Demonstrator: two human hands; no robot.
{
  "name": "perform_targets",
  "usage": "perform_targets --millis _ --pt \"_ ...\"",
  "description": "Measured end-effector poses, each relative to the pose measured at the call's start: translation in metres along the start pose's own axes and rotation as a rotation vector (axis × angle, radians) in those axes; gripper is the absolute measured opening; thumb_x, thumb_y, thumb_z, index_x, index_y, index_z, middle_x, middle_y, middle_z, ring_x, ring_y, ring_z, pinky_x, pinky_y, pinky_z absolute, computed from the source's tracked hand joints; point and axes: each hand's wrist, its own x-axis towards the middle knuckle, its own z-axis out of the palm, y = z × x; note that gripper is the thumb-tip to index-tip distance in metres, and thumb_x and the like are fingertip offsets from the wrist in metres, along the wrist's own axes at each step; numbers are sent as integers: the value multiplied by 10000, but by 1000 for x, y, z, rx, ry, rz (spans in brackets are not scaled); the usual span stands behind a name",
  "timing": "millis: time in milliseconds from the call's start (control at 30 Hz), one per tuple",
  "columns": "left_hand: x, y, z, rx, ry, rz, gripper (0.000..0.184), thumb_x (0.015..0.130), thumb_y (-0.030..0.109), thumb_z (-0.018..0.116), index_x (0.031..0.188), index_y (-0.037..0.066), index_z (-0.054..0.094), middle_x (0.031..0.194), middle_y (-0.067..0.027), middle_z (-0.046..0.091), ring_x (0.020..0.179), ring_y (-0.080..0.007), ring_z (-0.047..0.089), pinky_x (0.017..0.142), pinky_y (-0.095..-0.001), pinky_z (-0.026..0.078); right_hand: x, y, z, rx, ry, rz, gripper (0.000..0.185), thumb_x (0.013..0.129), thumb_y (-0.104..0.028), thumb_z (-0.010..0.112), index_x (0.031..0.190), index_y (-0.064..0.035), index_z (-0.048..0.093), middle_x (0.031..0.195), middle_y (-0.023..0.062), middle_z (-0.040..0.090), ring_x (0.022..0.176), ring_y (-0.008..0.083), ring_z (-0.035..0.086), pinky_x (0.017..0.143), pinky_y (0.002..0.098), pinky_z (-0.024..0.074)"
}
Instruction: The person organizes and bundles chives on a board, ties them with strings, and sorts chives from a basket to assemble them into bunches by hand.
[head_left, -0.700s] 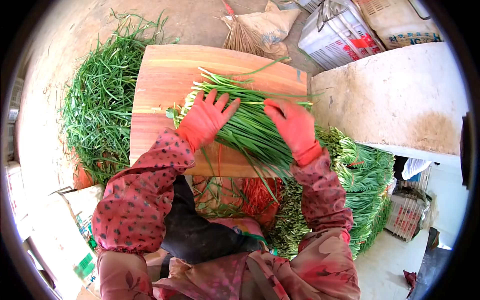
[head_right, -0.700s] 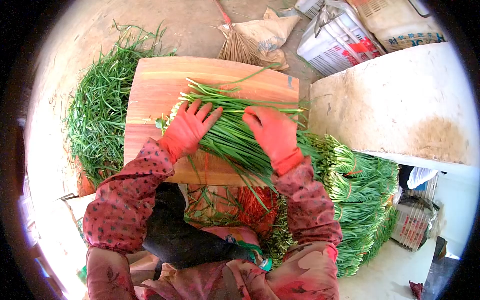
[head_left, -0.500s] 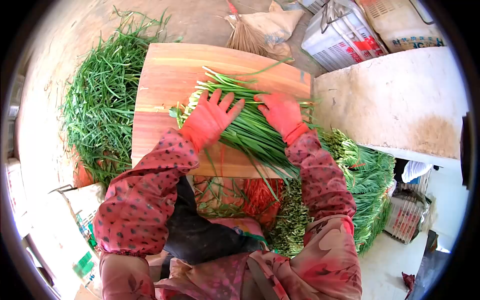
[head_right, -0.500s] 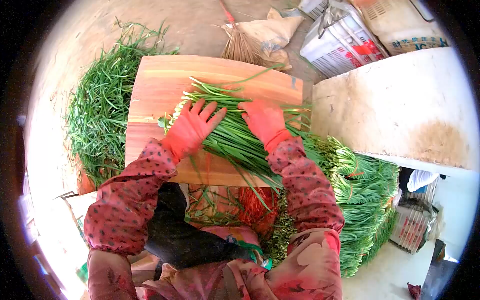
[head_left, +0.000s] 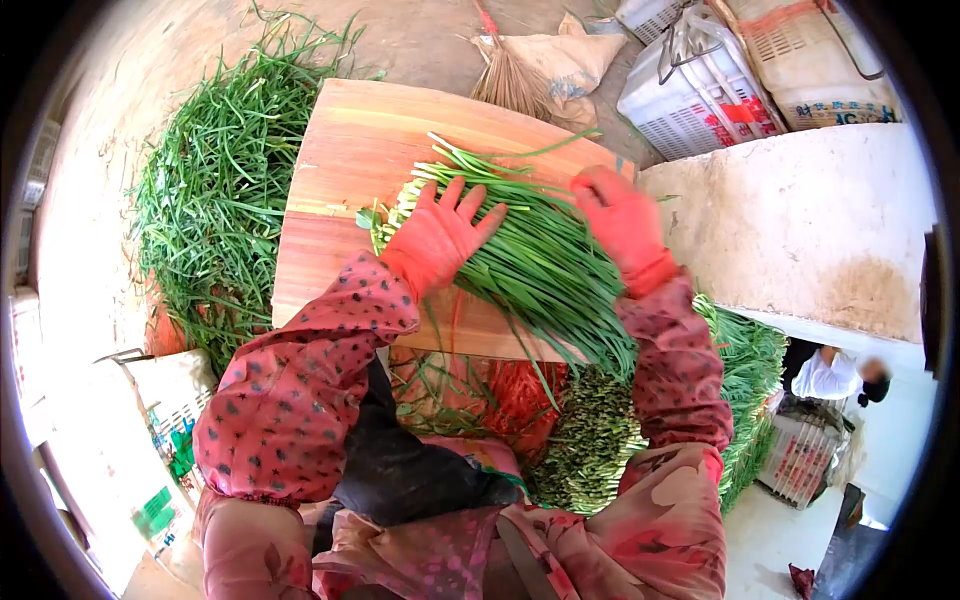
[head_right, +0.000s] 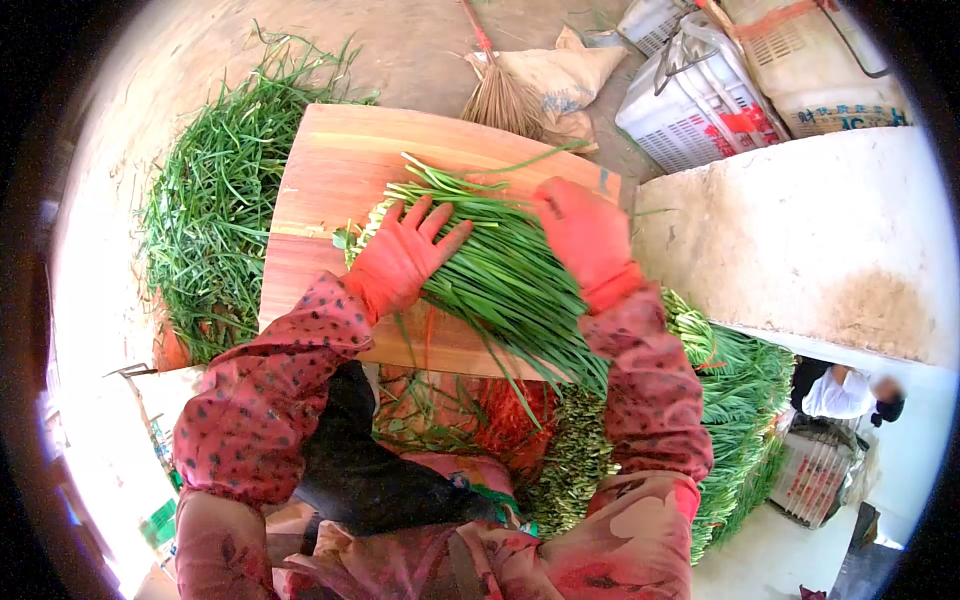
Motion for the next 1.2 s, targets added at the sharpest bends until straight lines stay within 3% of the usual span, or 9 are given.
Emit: perform_targets --millis 33,100,200,333,467,733,1067,1133,1200 --pt "-1 0 0 2 -7 0 643 751 160 570 1362 127 375 1302 -163 458 1221 -364 443 1025 -504 326 -3 -16 -20 -3 -1 0 162 844 -220 608 821 -69 662 816 83 667 648 235 643 554 369 491" --pt "-1 0 1 4 -14 3 609 773 161 545 1358 131 379 1300 -162 458 1213 -365 448 1025 -506 326 -4 -51 -64 712 -690 433 211 887 -255 582 916 -70 679 796 34 669 651 153 630 556 316 487" --pt "-2 2 6 -12 4 1 558 796 167 516 1341 128 401 1280 -154 477 1194 -363 461 1015 -513 333 -12 -39 -35 680 -759 397 257 889 -298 579 973 -79 686 801 -6 660 716 94 619 581 265 479" --pt "-4 4 10 45 84 -4 499 824 171 493 1318 133 434 1231 -135 513 1174 -357 471 988 -511 353 -10 -8 24 -76 -458 318 355 813 -422 622 954 -102 682 845 97 689 781 267 661 688 374 505" --pt "-6 6 14 77 98 -11 482 835 175 488 1312 134 443 1209 -135 531 1154 -354 491 963 -524 374 -8 -8 54 -43 -414 347 372 800 -454 614 925 -108 671 863 131 680 819 333 643 740 415 496" --pt "-12 9 18 99 168 2 493 829 180 499 1319 144 450 1180 -141 540 1103 -374 522 922 -551 401 -5 -12 76 412 -159 339 210 829 -278 633 910 -85 613 785 89 669 708 240 665 650 343 503" --pt "-12 9 13 100 100 -18 562 825 192 507 1372 162 382 1193 -145 519 1131 -375 498 942 -548 390 28 -56 34 1082 -227 653 175 868 -164 577 892 6 541 750 95 656 545 173 634 485 238 460" --pt "-12 10 29 109 42 -20 559 838 210 497 1381 169 370 1224 -139 515 1161 -374 483 975 -549 371 26 -82 -8 1119 -293 461 150 881 -176 590 916 -34 560 794 104 669 549 173 635 476 232 447" --pt "-11 11 43 39 22 -84 509 858 271 479 1352 171 406 1311 -127 466 1231 -366 423 1029 -558 303 5 -122 -54 1259 -1013 301 151 878 -164 620 958 -39 595 919 85 669 695 120 636 545 219 467"
